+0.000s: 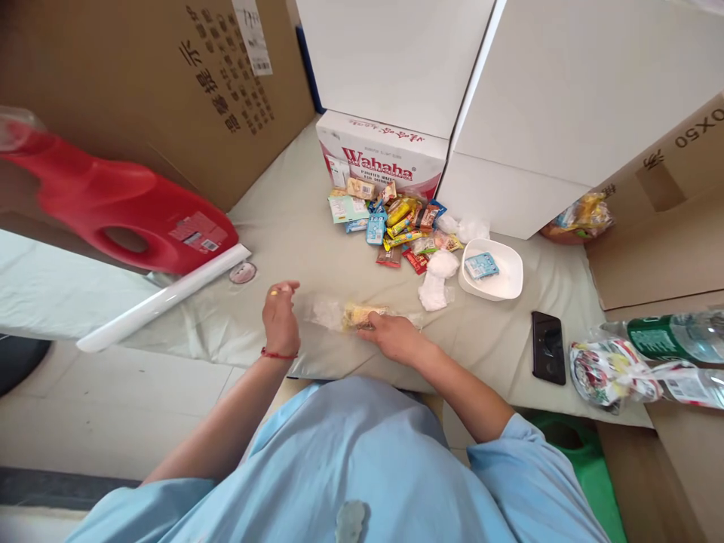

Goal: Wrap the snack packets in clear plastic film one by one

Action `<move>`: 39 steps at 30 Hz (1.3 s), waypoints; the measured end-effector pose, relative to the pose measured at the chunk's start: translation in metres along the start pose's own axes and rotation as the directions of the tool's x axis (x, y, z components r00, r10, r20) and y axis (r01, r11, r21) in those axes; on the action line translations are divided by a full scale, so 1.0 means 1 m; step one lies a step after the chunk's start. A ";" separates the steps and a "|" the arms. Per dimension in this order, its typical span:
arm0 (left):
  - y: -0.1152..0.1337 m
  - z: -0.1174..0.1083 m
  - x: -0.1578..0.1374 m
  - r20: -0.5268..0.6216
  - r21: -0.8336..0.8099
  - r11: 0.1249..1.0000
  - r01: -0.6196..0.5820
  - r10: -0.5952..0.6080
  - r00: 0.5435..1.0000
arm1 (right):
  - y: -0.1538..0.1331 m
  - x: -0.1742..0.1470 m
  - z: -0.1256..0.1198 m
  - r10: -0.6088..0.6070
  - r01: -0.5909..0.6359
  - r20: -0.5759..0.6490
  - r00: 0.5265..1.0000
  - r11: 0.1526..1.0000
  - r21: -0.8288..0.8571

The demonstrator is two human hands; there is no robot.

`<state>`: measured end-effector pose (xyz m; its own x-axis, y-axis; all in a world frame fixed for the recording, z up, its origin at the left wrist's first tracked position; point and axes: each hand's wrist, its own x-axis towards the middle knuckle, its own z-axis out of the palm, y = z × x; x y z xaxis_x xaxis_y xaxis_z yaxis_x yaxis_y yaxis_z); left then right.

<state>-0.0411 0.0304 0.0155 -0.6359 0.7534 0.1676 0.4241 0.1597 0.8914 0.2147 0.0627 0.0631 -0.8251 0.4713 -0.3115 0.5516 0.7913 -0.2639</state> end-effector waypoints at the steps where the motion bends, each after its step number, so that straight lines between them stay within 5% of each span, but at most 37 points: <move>1: 0.004 0.001 0.006 0.045 0.105 0.994 -0.010 0.006 0.999 | -0.001 0.001 -0.002 0.012 -0.012 -0.001 1.000 1.000 0.015; 3: 0.015 0.002 0.011 0.275 0.324 0.939 -0.115 0.023 0.961 | -0.003 0.003 -0.005 0.060 -0.059 -0.013 0.998 0.994 0.088; 6: 0.032 -0.002 0.003 0.597 0.462 0.831 -0.312 -0.032 0.801 | -0.003 0.005 -0.006 0.183 -0.171 -0.026 0.983 0.953 0.251; 8: 0.044 -0.003 -0.007 0.637 0.430 0.840 -0.331 -0.022 0.771 | -0.003 0.007 -0.003 0.236 -0.213 -0.026 0.971 0.914 0.345; 10: 0.056 0.000 -0.019 0.615 0.322 0.904 -0.281 0.026 0.788 | -0.002 0.008 0.001 0.246 -0.206 -0.043 0.968 0.885 0.418; 13: 0.067 0.016 -0.038 0.667 0.099 0.964 -0.247 0.120 0.735 | 0.002 0.003 0.008 0.145 -0.060 -0.143 0.979 0.875 0.481; 16: 0.066 0.031 -0.055 0.701 0.054 0.914 -0.403 0.252 0.667 | 0.013 -0.010 0.014 0.019 0.129 -0.274 0.961 0.849 0.513; 18: 0.061 0.037 -0.063 0.704 0.119 0.839 -0.530 0.305 0.641 | 0.019 -0.020 0.020 0.182 0.054 -0.391 0.902 0.852 0.521; 21: 0.054 0.037 -0.071 0.721 0.206 0.734 -0.648 0.333 0.607 | 0.023 -0.032 0.031 0.553 -0.332 -0.473 0.686 0.816 0.473; 22: 0.053 0.036 -0.072 0.724 0.233 0.706 -0.669 0.333 0.604 | 0.023 -0.034 0.035 0.613 -0.440 -0.454 0.646 0.786 0.435; 25: 0.054 0.032 -0.072 0.730 0.296 0.651 -0.699 0.318 0.605 | 0.017 -0.038 0.040 0.634 -0.532 -0.362 0.683 0.772 0.348; 30: 0.054 0.031 -0.072 0.744 0.281 0.622 -0.731 0.340 0.576 | 0.007 -0.023 0.016 0.643 -0.426 -0.358 0.677 0.739 0.522; 37: 0.027 0.022 -0.065 0.735 0.084 0.621 -0.779 0.489 0.469 | -0.018 0.050 -0.010 0.423 -0.318 -0.277 0.863 0.880 0.353; 39: 0.014 0.004 -0.060 0.669 0.021 0.641 -0.767 0.561 0.487 | -0.023 0.057 -0.007 0.379 -0.295 -0.311 0.871 0.912 0.285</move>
<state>0.0060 -0.0101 0.0163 0.3596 0.8834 0.3005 0.7733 -0.4624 0.4339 0.1542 0.0734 0.0577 -0.5476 0.8322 -0.0874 0.7815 0.4713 -0.4087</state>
